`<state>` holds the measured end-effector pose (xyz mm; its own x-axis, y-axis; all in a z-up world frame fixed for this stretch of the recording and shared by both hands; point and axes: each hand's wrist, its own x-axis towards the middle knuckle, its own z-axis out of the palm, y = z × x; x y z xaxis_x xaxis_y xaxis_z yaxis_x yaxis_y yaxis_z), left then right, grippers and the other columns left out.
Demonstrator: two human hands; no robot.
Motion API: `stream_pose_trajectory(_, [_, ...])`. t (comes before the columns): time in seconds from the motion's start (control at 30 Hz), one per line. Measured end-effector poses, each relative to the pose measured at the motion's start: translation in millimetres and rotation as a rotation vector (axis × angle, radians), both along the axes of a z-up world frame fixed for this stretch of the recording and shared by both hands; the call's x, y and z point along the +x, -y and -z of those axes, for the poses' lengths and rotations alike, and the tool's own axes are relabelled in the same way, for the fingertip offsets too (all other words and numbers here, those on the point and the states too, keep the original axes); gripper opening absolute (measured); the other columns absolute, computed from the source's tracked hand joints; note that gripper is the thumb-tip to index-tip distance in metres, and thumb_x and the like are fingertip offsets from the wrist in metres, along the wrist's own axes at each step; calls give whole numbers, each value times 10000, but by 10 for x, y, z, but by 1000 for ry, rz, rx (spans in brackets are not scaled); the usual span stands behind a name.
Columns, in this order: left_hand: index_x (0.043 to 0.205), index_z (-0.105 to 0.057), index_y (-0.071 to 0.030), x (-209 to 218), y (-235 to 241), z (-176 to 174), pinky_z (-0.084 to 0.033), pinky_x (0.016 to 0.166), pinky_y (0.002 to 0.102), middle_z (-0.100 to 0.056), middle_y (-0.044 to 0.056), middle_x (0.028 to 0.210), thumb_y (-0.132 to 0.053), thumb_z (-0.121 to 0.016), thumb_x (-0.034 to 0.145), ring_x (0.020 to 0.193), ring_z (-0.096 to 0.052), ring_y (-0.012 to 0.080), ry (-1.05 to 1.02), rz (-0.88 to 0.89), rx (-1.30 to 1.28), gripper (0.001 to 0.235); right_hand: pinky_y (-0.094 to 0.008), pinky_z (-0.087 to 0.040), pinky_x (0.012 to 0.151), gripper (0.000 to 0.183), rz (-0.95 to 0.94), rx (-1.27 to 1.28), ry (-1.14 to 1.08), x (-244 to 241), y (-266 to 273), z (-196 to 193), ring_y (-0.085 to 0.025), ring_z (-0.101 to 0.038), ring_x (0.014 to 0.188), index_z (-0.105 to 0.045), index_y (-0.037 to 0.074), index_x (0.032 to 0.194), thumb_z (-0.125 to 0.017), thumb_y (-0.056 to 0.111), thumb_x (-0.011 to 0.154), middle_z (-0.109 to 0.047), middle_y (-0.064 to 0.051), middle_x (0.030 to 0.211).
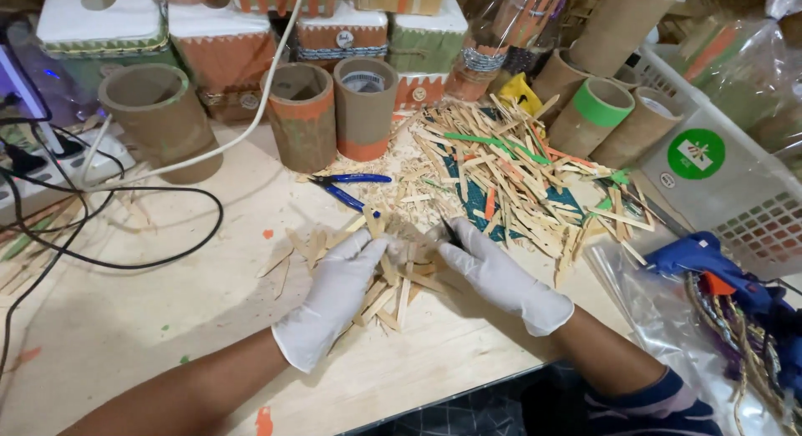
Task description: Trimming and cutting popsicle sticks using a craft knife and pliers on a workshop table.
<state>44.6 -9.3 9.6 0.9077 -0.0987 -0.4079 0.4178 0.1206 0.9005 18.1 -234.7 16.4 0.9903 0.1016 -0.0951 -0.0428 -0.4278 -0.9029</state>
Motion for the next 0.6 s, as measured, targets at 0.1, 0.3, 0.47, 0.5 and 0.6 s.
stream_pose_trajectory(0.1, [1298,-745,-173,-95,182,55,-556,1009,362,-769,110,1220,-248,-679,964,1093,-712,182,34,124,38,348,-434,-542,938,105,100,-355,333,93,12,122,-342,-702,1063,-588,45,1119,-536,78,1034,-666,-183,972])
stream_pose_trajectory(0.3, [1067,-764,-141,-197,96,87,-390,517,243,-629,73,547,-217,-558,1050,514,-495,127,142,287,18,220,-509,-593,818,224,135,-408,477,97,-30,467,-426,-705,993,-644,96,1214,-588,139,1002,-740,-208,1035])
stream_pose_trajectory(0.47, [1041,-726,-136,-240,84,209,-377,497,218,-668,74,646,-174,-519,1066,512,-476,108,134,303,-53,212,-511,-584,733,254,140,-508,566,45,-17,425,-428,-714,881,-643,93,1221,-507,197,1032,-745,-200,952])
stream_pose_trajectory(0.5, [1078,-717,-135,-267,74,117,-380,495,214,-666,86,667,-167,-516,1071,508,-454,107,123,286,-77,204,-473,-588,712,232,148,-532,573,47,-20,441,-397,-728,842,-660,111,1180,-529,225,1025,-750,-159,897])
stream_pose_trajectory(0.6, [1110,-703,-104,-215,102,420,-396,478,235,-694,118,690,-208,-535,1070,491,-485,129,122,270,-143,202,-413,-580,668,175,145,-498,481,-19,-27,510,-311,-729,743,-696,218,1079,-602,324,977,-713,-68,742])
